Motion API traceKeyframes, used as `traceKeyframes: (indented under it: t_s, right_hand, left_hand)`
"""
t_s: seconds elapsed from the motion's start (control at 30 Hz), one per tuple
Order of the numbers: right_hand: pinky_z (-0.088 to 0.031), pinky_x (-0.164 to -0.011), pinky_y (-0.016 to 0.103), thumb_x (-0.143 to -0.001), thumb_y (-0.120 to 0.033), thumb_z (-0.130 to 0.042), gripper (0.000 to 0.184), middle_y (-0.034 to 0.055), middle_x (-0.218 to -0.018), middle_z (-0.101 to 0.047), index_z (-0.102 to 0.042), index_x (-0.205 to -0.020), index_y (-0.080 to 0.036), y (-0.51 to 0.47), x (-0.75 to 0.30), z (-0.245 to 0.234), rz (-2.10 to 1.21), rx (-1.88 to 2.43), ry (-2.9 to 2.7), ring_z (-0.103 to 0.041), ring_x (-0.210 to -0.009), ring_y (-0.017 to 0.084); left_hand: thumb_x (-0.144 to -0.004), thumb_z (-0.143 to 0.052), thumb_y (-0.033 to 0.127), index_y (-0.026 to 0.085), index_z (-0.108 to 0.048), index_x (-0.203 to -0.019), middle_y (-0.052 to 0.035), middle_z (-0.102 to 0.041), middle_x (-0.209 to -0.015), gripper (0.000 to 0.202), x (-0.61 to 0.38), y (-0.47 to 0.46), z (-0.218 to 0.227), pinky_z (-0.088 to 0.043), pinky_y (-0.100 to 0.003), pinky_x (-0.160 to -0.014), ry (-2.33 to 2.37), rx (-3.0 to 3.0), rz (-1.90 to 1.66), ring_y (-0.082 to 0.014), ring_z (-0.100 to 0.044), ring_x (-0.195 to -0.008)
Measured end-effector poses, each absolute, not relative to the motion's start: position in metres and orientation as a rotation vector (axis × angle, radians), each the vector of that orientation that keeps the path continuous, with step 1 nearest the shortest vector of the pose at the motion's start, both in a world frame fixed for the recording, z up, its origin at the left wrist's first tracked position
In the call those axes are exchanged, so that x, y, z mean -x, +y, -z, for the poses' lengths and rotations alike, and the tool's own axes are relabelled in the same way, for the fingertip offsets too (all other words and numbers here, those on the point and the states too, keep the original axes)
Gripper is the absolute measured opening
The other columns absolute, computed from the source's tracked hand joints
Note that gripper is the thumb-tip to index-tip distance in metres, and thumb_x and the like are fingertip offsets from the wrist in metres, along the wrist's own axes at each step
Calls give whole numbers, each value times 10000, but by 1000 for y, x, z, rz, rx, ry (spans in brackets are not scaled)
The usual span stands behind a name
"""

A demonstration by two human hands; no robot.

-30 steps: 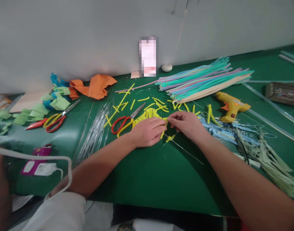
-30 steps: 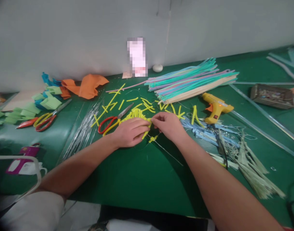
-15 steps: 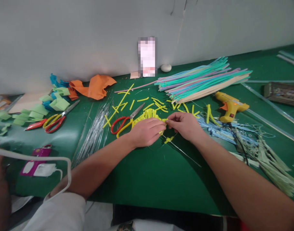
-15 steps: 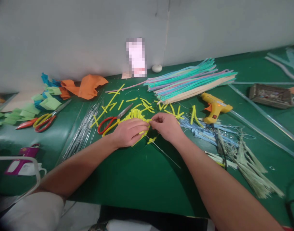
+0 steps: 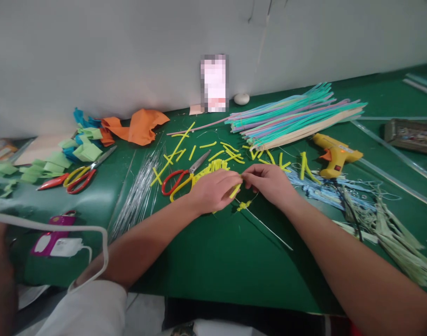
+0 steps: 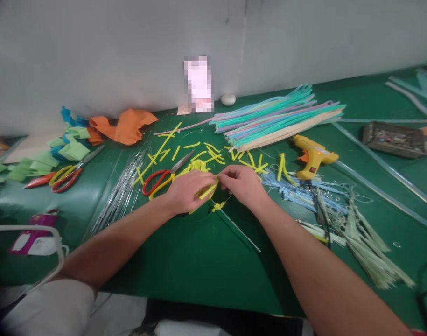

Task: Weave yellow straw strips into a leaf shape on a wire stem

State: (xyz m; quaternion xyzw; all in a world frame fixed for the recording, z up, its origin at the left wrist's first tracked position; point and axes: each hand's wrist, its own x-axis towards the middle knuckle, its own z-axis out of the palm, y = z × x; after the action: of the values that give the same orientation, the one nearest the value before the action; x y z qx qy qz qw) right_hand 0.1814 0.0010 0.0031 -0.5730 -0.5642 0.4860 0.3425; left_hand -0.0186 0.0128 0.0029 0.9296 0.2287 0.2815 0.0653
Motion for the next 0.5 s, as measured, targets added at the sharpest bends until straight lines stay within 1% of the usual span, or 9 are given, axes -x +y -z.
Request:
traceKeyframes:
  t_s: [0.1,0.17,0.33,0.5]
  right_hand:
    - [-380,-481,231,-765,-319,-611,156,-11,-586,-643,-683,-739,-184,1,-181,-3,-1264,1489,-1486,-510,-481,97]
    - [-377,-484,231,-753,-307,-609,144,-13,-583,-643,-681,-735,-183,1,-181,-4,-1269,1493,-1488,-510,-483,98]
    - [-357,-484,237,-714,-307,-618,132,-18,-544,-622,-662,-702,-184,0,-180,-5,-1266,1481,-1463,-503,-488,106]
    - [-352,-511,240,-687,-270,-598,90,-26,-517,-612,-628,-650,-194,-3,-177,-8,-1239,1485,-1529,-509,-500,110]
  left_hand:
    - [-912,-527,225,156,-621,-1018,-95,-695,-1050,157,14,12,-3,-542,-332,-831,748,-2816,-882,-186,-651,-927]
    - [-914,-526,215,155,-634,-991,-91,-688,-1029,146,13,11,-4,-531,-322,-809,764,-2822,-877,-180,-640,-902]
    - [-942,-495,216,160,-644,-977,-88,-678,-977,164,12,10,-3,-523,-320,-791,767,-2789,-906,-178,-629,-894]
    - [-971,-451,227,158,-637,-939,-83,-673,-962,200,9,10,-2,-527,-297,-784,835,-2688,-929,-166,-637,-899]
